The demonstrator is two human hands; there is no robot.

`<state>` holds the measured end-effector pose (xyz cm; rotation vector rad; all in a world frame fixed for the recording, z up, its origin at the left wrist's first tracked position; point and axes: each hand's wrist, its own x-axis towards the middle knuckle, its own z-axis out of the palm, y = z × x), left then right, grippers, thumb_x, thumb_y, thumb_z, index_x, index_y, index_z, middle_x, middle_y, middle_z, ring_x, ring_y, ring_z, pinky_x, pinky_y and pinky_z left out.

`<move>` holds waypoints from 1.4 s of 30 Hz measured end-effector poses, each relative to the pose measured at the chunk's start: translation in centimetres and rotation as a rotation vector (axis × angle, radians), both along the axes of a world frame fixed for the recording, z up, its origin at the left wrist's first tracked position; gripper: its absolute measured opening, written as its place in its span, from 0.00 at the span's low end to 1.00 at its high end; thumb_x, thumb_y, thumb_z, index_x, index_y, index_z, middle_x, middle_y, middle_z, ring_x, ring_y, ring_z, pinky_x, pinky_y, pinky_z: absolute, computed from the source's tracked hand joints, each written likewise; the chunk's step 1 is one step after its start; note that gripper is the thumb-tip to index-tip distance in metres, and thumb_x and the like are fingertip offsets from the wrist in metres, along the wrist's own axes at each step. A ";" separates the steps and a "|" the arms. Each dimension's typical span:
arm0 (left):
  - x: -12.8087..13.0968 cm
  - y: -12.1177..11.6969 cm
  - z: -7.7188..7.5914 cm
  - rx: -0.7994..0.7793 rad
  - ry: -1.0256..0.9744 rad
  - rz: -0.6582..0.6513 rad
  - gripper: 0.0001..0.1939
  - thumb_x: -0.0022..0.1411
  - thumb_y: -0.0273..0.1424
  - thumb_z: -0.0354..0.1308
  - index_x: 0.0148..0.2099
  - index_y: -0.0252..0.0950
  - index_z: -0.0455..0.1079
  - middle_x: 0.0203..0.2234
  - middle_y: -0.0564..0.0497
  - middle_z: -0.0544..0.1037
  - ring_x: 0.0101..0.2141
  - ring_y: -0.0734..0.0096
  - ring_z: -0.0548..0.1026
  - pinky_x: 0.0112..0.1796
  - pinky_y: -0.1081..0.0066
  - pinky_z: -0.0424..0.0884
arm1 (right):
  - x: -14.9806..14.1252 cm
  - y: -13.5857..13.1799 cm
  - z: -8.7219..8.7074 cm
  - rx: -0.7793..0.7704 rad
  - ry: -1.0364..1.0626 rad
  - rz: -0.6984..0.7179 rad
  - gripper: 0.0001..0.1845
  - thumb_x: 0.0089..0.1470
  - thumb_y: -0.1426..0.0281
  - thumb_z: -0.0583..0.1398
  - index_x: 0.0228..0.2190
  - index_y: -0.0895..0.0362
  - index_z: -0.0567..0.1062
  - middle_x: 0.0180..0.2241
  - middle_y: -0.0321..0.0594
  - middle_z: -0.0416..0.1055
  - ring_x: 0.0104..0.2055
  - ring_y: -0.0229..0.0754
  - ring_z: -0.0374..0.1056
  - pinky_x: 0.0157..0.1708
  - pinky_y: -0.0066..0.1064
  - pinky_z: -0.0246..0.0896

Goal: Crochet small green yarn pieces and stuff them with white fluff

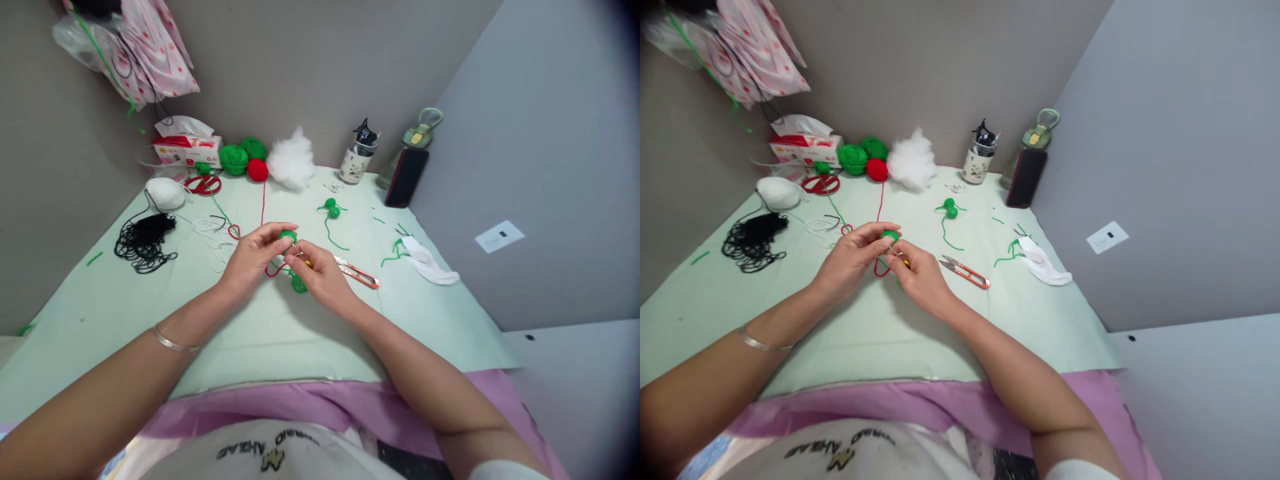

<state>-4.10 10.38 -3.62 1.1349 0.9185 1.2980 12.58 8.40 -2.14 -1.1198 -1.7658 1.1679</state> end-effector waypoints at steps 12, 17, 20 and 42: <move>-0.4 0.2 0.1 0.043 0.002 0.110 0.14 0.51 0.31 0.75 0.40 0.38 0.79 0.34 0.53 0.81 0.35 0.70 0.78 0.40 0.69 0.74 | 1.6 0.2 1.2 0.184 -0.158 0.105 0.13 0.70 0.64 0.55 0.45 0.55 0.77 0.43 0.42 0.71 0.43 0.42 0.68 0.46 0.36 0.63; -0.5 0.2 0.2 0.077 0.069 0.113 0.13 0.52 0.31 0.74 0.42 0.38 0.81 0.33 0.54 0.81 0.30 0.71 0.76 0.37 0.68 0.74 | 2.4 1.1 1.1 0.017 0.090 0.022 0.15 0.69 0.62 0.55 0.45 0.56 0.78 0.30 0.34 0.67 0.25 0.34 0.61 0.25 0.29 0.57; -0.4 0.0 0.2 0.093 0.110 0.104 0.13 0.54 0.33 0.73 0.43 0.38 0.82 0.33 0.52 0.83 0.31 0.69 0.77 0.38 0.67 0.75 | 2.2 1.0 1.4 -0.126 0.170 0.072 0.15 0.67 0.61 0.56 0.43 0.57 0.77 0.22 0.28 0.66 0.19 0.32 0.58 0.21 0.27 0.52; -0.1 -0.2 -0.6 0.242 0.240 0.148 0.13 0.57 0.31 0.70 0.46 0.40 0.85 0.41 0.48 0.80 0.41 0.65 0.79 0.43 0.66 0.77 | 2.0 1.6 1.3 -0.596 0.462 0.221 0.10 0.61 0.66 0.61 0.34 0.60 0.79 0.14 0.22 0.55 0.15 0.28 0.42 0.17 0.24 0.40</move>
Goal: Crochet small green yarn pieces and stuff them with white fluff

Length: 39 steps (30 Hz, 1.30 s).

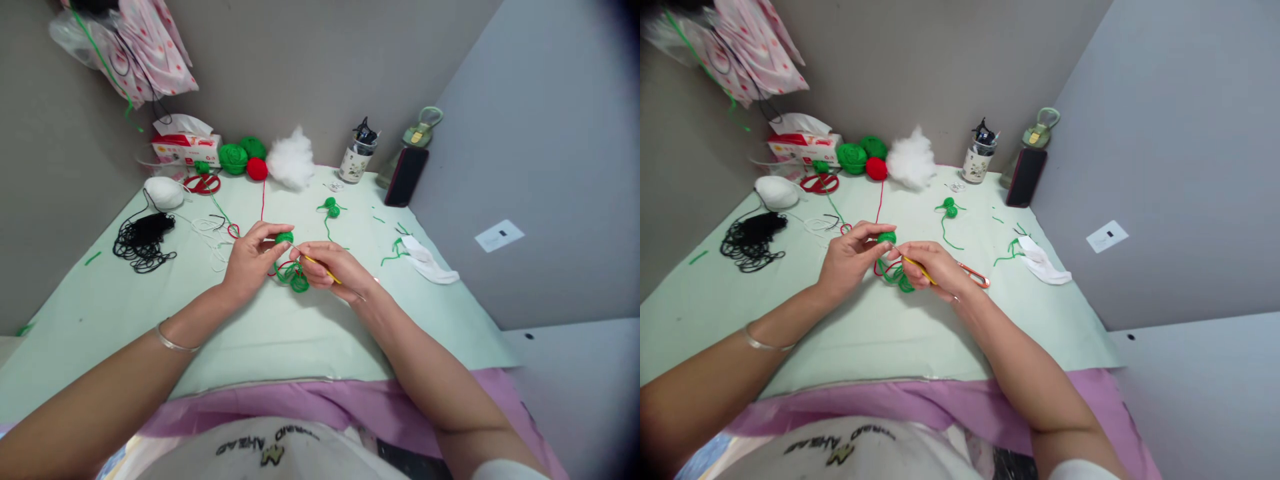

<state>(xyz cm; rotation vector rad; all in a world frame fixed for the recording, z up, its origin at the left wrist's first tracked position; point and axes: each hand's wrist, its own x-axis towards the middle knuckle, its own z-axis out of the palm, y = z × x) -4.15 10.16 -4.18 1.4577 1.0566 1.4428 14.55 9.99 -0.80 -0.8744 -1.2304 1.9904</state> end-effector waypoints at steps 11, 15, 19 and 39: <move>0.2 -0.2 0.3 -0.081 -0.005 -0.065 0.11 0.61 0.34 0.66 0.45 0.38 0.82 0.31 0.50 0.82 0.33 0.66 0.79 0.36 0.68 0.75 | -1.4 -1.6 -0.1 0.372 -0.259 -0.228 0.09 0.62 0.66 0.56 0.33 0.56 0.74 0.16 0.26 0.59 0.19 0.33 0.50 0.22 0.27 0.46; 0.2 -0.1 0.5 -0.122 -0.028 -0.080 0.08 0.57 0.32 0.66 0.40 0.38 0.80 0.29 0.51 0.82 0.30 0.66 0.78 0.32 0.68 0.74 | -1.9 -2.5 -0.8 0.782 -0.593 -0.263 0.10 0.67 0.66 0.53 0.34 0.54 0.72 0.22 0.32 0.64 0.23 0.37 0.56 0.29 0.31 0.48; 0.3 -0.3 0.7 -0.131 -0.044 -0.090 0.06 0.57 0.32 0.66 0.38 0.38 0.79 0.29 0.51 0.81 0.30 0.66 0.77 0.31 0.69 0.73 | -1.9 -3.0 -1.1 0.981 -0.718 -0.232 0.08 0.67 0.69 0.52 0.35 0.52 0.68 0.23 0.32 0.62 0.23 0.38 0.51 0.29 0.33 0.42; -0.4 0.6 1.1 -0.038 -0.118 -0.022 0.13 0.61 0.37 0.68 0.47 0.40 0.75 0.44 0.49 0.82 0.43 0.64 0.80 0.50 0.63 0.76 | -0.8 -2.0 0.4 0.179 0.000 0.224 0.12 0.65 0.63 0.60 0.37 0.58 0.78 0.14 0.22 0.57 0.17 0.30 0.47 0.20 0.25 0.43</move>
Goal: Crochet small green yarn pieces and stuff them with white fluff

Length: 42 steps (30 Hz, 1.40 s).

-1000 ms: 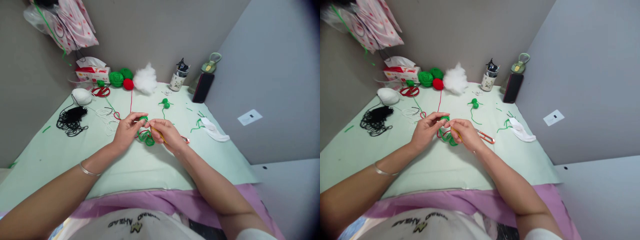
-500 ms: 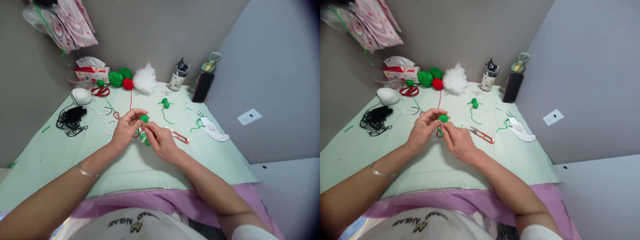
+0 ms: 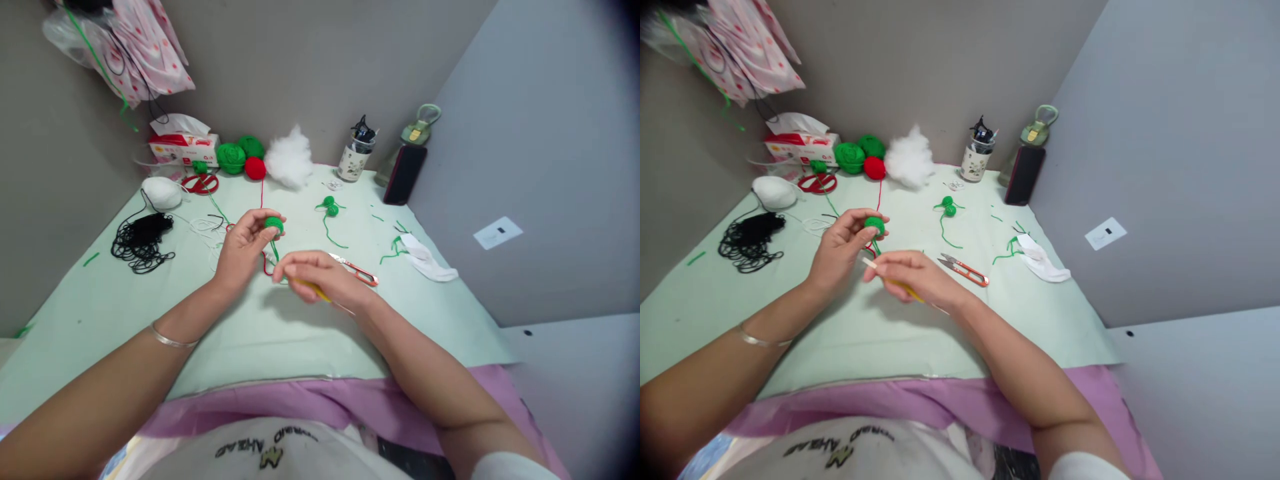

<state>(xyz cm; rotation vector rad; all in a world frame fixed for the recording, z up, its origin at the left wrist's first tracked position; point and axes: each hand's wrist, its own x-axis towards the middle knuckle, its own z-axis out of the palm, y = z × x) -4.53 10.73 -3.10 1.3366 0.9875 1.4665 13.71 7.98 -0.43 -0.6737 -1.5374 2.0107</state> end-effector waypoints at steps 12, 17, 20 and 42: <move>0.5 -0.6 -0.2 -0.025 -0.005 -0.035 0.12 0.59 0.33 0.70 0.44 0.40 0.74 0.44 0.47 0.84 0.47 0.61 0.80 0.50 0.62 0.76 | -0.2 0.7 -0.2 0.062 -0.053 -0.354 0.09 0.60 0.65 0.60 0.33 0.57 0.77 0.14 0.24 0.59 0.18 0.30 0.47 0.20 0.25 0.42; 0.5 -0.7 -0.1 -0.012 0.006 -0.039 0.12 0.58 0.33 0.70 0.44 0.39 0.74 0.42 0.47 0.83 0.45 0.62 0.79 0.50 0.62 0.75 | -0.2 0.8 0.0 -0.025 -0.033 -0.330 0.09 0.59 0.65 0.61 0.32 0.58 0.77 0.13 0.24 0.58 0.16 0.29 0.44 0.19 0.25 0.40; 0.6 -0.7 -0.3 -0.013 0.013 -0.035 0.13 0.58 0.34 0.69 0.44 0.40 0.73 0.42 0.47 0.83 0.45 0.61 0.80 0.49 0.61 0.75 | 0.0 1.0 0.1 -0.096 0.006 -0.298 0.09 0.60 0.65 0.61 0.33 0.58 0.77 0.14 0.23 0.57 0.16 0.29 0.43 0.18 0.24 0.40; 1.3 -0.9 -0.8 0.028 0.086 -0.033 0.06 0.57 0.25 0.60 0.38 0.39 0.72 0.30 0.54 0.78 0.32 0.69 0.75 0.33 0.69 0.70 | -1.9 -1.8 -1.0 0.591 -0.386 -0.578 0.12 0.67 0.65 0.54 0.30 0.53 0.69 0.20 0.28 0.61 0.23 0.35 0.55 0.28 0.31 0.48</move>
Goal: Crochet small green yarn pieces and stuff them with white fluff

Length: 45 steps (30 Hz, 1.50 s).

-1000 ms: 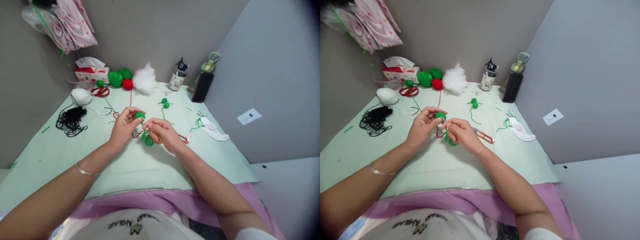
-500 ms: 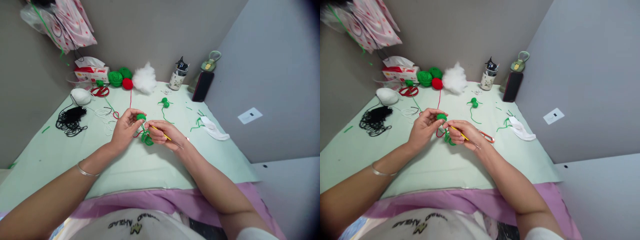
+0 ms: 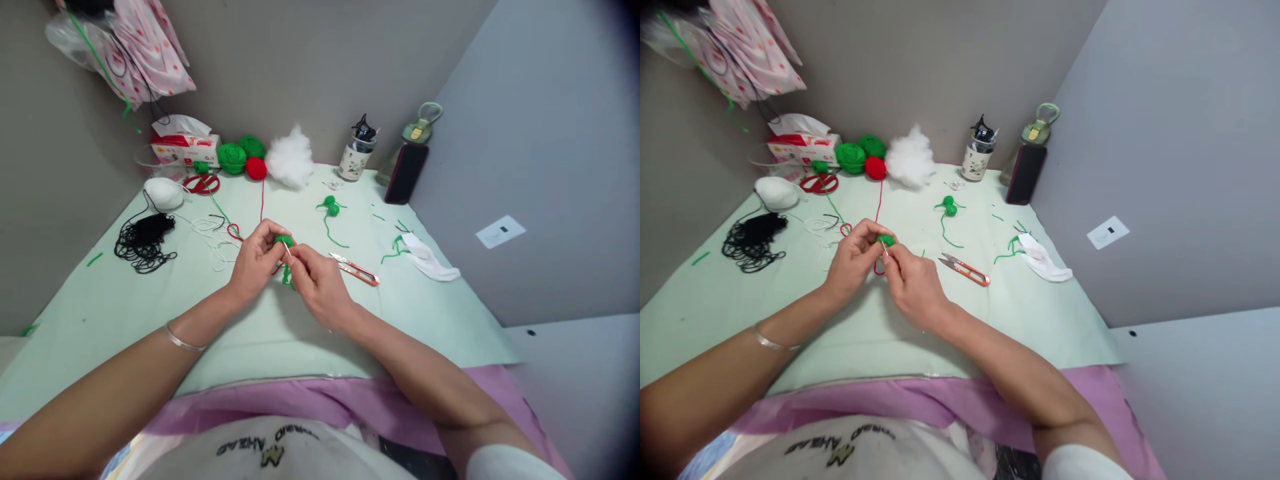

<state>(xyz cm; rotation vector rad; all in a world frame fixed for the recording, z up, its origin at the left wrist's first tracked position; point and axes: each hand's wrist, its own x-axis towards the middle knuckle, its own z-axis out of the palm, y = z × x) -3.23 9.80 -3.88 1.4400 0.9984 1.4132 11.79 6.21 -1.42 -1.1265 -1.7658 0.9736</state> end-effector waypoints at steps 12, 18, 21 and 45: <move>-1.2 1.3 -0.8 0.136 -0.015 0.122 0.13 0.57 0.31 0.69 0.44 0.40 0.72 0.37 0.51 0.78 0.38 0.66 0.76 0.44 0.65 0.73 | 1.6 2.4 1.3 -0.808 0.614 0.505 0.09 0.63 0.67 0.60 0.34 0.59 0.77 0.15 0.21 0.51 0.16 0.29 0.37 0.17 0.25 0.35; -2.3 2.5 -1.0 0.070 -0.109 0.148 0.17 0.58 0.32 0.68 0.43 0.42 0.63 0.40 0.52 0.78 0.38 0.68 0.79 0.44 0.64 0.76 | 1.5 1.7 0.9 -0.582 0.399 0.594 0.14 0.65 0.61 0.61 0.40 0.58 0.79 0.21 0.29 0.69 0.19 0.30 0.58 0.20 0.25 0.50; -1.8 2.0 -0.5 0.039 -0.136 0.068 0.17 0.59 0.32 0.68 0.43 0.43 0.61 0.41 0.52 0.81 0.39 0.67 0.82 0.48 0.60 0.76 | 1.8 2.6 0.6 -0.304 0.423 0.217 0.12 0.61 0.60 0.64 0.39 0.56 0.78 0.32 0.32 0.73 0.22 0.29 0.56 0.21 0.26 0.48; 0.3 0.6 -0.6 -0.044 -0.083 -0.025 0.09 0.50 0.25 0.62 0.36 0.39 0.71 0.31 0.54 0.79 0.35 0.69 0.77 0.39 0.68 0.72 | 0.8 1.6 -0.1 0.079 -0.175 0.019 0.15 0.63 0.66 0.55 0.24 0.53 0.64 0.19 0.28 0.57 0.23 0.35 0.50 0.29 0.31 0.44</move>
